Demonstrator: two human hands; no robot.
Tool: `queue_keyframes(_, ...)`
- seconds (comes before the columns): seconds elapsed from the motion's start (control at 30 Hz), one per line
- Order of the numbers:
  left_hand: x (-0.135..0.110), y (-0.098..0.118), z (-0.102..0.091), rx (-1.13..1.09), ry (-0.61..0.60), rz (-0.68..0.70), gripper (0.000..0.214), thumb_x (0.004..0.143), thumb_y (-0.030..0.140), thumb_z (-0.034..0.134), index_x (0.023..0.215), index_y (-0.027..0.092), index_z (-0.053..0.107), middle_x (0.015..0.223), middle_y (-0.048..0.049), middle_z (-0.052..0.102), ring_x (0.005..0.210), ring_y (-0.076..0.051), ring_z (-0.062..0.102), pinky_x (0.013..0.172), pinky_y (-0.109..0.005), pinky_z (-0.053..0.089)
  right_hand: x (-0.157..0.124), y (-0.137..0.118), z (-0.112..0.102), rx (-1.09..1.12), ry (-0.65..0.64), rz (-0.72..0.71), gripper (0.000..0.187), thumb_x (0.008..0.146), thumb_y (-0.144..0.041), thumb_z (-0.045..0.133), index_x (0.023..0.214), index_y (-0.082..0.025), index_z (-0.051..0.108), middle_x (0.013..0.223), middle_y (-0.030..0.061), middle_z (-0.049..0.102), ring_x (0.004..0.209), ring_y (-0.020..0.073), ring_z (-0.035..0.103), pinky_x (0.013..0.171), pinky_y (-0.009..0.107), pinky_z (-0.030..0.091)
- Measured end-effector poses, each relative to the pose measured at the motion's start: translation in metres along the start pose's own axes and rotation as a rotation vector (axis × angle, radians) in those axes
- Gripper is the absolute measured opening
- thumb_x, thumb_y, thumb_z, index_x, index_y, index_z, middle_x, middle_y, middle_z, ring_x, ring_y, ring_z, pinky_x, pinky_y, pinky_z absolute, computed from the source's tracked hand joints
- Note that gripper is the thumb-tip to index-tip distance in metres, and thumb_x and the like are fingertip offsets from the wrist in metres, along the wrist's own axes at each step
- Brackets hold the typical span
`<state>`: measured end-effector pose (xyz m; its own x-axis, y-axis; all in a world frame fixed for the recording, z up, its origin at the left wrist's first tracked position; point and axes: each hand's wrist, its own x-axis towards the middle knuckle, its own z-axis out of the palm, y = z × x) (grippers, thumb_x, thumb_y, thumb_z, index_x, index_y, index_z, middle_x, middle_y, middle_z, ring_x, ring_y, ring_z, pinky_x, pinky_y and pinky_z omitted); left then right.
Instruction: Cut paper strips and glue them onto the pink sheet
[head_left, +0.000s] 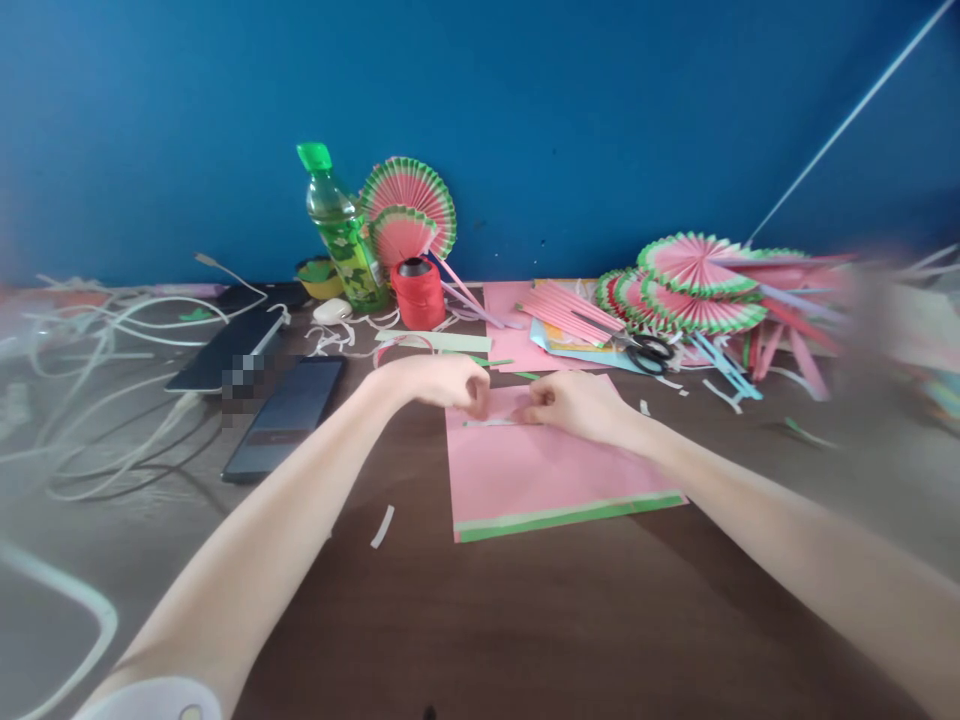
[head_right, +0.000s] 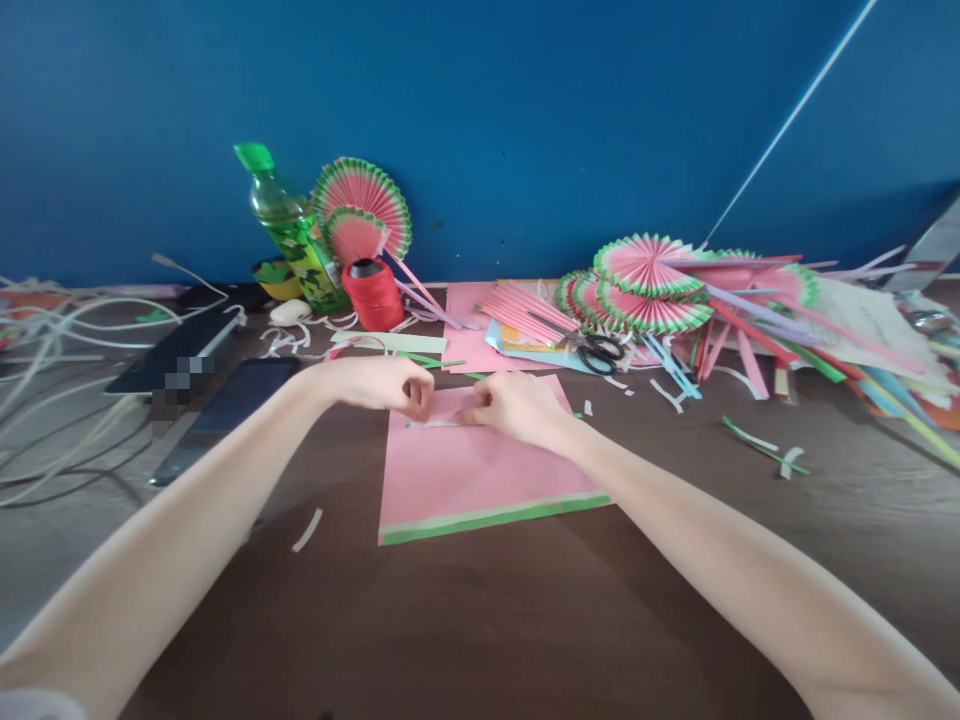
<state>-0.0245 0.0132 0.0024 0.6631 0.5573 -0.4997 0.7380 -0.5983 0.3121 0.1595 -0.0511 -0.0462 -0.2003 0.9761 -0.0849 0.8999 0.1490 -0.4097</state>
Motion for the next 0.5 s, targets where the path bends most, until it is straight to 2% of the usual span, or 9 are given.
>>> queue_keyframes(0.1,0.004,0.005,0.004,0.045,-0.012,0.008,0.028,0.063,0.037,0.056,0.082,0.018,0.061,0.080,-0.0017,0.064,0.066,-0.014,0.054,0.052,-0.021,0.033,0.000,0.002,-0.002,0.050,0.007,-0.017,0.034,0.069,-0.050,0.054,0.057,-0.019,0.047,0.056,-0.0027,0.048,0.054,0.0109,0.043,0.051,0.023,0.022)
queue_keyframes(0.2,0.005,0.005,0.006,0.054,-0.014,-0.004,0.031,0.063,0.041,0.058,0.082,0.017,0.060,0.077,-0.0016,0.062,0.065,-0.014,0.053,0.053,-0.022,0.033,0.001,0.008,-0.003,0.124,-0.014,-0.121,0.018,0.068,-0.037,0.058,0.070,-0.020,0.055,0.064,-0.0027,0.051,0.059,0.0108,0.044,0.053,0.022,0.025)
queue_keyframes(0.33,0.005,0.002,0.005,-0.003,-0.032,0.037,0.028,0.065,0.043,0.058,0.077,0.017,0.058,0.073,-0.0002,0.060,0.063,-0.012,0.051,0.053,-0.021,0.032,0.002,0.012,-0.004,0.177,-0.078,-0.240,0.017,0.067,-0.032,0.059,0.078,-0.019,0.057,0.063,-0.0035,0.046,0.058,0.0103,0.041,0.053,0.021,0.026)
queue_keyframes(0.5,0.005,-0.002,0.005,-0.025,-0.030,0.055,0.028,0.064,0.043,0.058,0.076,0.018,0.057,0.072,0.0004,0.058,0.061,-0.011,0.048,0.051,-0.021,0.031,0.000,0.008,-0.005,0.160,-0.092,-0.249,0.011,0.070,-0.025,0.053,0.077,-0.017,0.057,0.061,-0.0036,0.045,0.055,0.0096,0.040,0.052,0.021,0.026)
